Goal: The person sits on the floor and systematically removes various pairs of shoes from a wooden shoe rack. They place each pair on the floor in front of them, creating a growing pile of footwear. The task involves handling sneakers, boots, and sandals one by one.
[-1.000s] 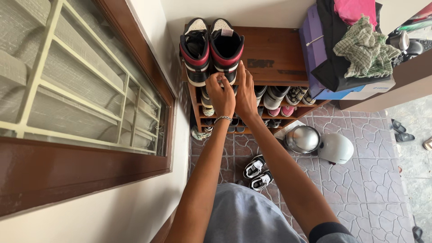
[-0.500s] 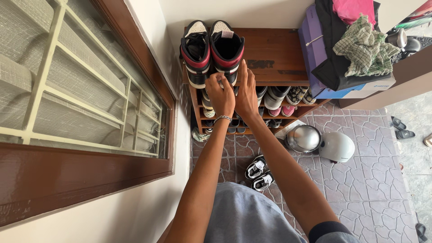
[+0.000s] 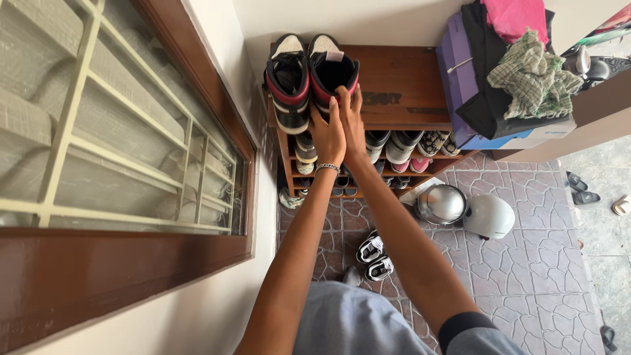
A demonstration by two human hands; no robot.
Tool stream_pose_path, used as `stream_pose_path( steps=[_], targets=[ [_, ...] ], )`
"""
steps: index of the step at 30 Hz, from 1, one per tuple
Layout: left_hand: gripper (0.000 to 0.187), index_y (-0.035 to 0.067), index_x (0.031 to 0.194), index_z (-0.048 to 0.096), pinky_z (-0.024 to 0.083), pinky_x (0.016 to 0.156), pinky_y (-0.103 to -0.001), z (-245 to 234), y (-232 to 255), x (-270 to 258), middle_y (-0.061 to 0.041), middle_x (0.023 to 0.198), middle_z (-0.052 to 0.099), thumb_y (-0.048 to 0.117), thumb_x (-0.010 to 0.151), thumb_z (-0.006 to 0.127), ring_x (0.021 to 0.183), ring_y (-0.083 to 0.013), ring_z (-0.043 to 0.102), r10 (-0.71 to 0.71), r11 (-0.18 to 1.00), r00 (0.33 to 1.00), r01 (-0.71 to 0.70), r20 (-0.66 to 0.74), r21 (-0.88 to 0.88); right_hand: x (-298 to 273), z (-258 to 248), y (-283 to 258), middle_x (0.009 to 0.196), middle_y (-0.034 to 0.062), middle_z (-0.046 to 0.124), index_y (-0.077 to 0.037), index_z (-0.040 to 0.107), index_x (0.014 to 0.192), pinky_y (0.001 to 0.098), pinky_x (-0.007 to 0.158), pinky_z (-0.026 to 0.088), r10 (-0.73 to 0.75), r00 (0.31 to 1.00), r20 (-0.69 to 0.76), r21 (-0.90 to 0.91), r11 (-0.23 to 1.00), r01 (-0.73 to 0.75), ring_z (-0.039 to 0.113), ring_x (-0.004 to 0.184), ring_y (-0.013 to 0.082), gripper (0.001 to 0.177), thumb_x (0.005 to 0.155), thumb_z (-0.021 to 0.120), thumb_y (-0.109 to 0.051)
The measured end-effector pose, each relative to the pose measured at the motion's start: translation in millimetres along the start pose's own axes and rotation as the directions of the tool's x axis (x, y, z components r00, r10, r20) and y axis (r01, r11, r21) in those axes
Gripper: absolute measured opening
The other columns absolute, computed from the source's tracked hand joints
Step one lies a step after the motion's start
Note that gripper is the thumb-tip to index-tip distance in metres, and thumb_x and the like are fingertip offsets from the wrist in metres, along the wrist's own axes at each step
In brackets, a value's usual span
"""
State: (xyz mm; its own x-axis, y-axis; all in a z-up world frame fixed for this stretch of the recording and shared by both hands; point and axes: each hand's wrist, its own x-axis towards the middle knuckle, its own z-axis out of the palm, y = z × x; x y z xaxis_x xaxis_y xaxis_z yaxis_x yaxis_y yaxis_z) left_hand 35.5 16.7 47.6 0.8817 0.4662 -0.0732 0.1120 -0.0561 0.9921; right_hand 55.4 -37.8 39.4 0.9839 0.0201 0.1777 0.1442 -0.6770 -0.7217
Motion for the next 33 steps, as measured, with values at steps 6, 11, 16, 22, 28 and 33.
stream_pose_path(
  steps=[6,11,16,22,28,33],
  targets=[
    [0.094,-0.002,0.154,0.034,0.037,0.116,-0.047,-7,10,17,-0.03,0.156,0.041,0.065,0.091,0.055,0.143,-0.0421,0.044,-0.164,0.974,0.98,0.18,0.117,-0.141,-4,8,-6,0.145,0.0191,0.037,-0.008,0.04,0.138,0.0365,0.073,0.065,-0.251,0.957,-0.144,-0.217,0.952,0.217,0.046,0.14,0.0488,0.053,0.09,0.064,-0.005],
    [0.092,0.003,0.154,0.038,0.038,0.112,-0.046,-11,20,19,-0.024,0.152,0.046,0.064,0.088,0.057,0.138,-0.0401,0.047,-0.209,0.977,0.971,0.213,0.117,-0.024,-14,12,-9,0.154,0.0228,0.032,-0.009,0.041,0.144,0.0394,0.073,0.062,-0.063,0.986,-0.152,-0.109,0.993,0.046,0.059,0.122,0.0415,0.053,0.095,0.062,-0.005],
    [0.084,0.002,0.149,0.045,0.044,0.108,-0.045,-10,23,13,-0.022,0.145,0.056,0.059,0.088,0.056,0.132,-0.0375,0.056,-0.172,0.985,0.983,0.173,0.071,-0.011,-17,17,-3,0.147,0.0143,0.039,-0.009,0.045,0.143,0.0354,0.073,0.064,-0.167,0.966,-0.198,-0.254,0.96,0.114,0.053,0.138,0.0418,0.053,0.093,0.063,-0.003],
    [0.072,-0.002,0.142,0.052,0.047,0.105,-0.044,-12,16,0,-0.024,0.138,0.061,0.047,0.09,0.06,0.125,-0.0374,0.062,-0.123,0.991,0.991,0.126,0.05,-0.045,-31,24,10,0.139,0.0087,0.045,-0.006,0.052,0.139,0.037,0.087,0.062,-0.267,0.928,-0.259,-0.297,0.937,0.187,0.034,0.149,0.0366,0.051,0.09,0.064,0.001],
    [0.06,-0.001,0.137,0.058,0.05,0.1,-0.042,-14,17,-44,-0.023,0.128,0.069,0.036,0.09,0.06,0.117,-0.0339,0.067,0.018,0.999,0.999,-0.017,0.027,-0.046,-70,13,23,0.138,0.01,0.045,-0.008,0.053,0.137,0.0378,0.081,0.062,-0.217,0.93,-0.298,-0.268,0.954,0.136,0.037,0.145,0.0406,0.053,0.086,0.066,0.0],
    [0.059,0.002,0.141,0.056,0.057,0.094,-0.04,-7,16,-95,-0.021,0.118,0.074,0.026,0.087,0.058,0.105,-0.0304,0.074,-0.011,0.992,0.998,0.018,0.054,-0.125,-115,-9,42,0.156,0.017,0.035,-0.015,0.054,0.14,0.0406,0.082,0.06,-0.022,0.956,-0.291,-0.071,0.998,0.001,0.048,0.131,0.0321,0.049,0.094,0.065,-0.003]
  ],
)
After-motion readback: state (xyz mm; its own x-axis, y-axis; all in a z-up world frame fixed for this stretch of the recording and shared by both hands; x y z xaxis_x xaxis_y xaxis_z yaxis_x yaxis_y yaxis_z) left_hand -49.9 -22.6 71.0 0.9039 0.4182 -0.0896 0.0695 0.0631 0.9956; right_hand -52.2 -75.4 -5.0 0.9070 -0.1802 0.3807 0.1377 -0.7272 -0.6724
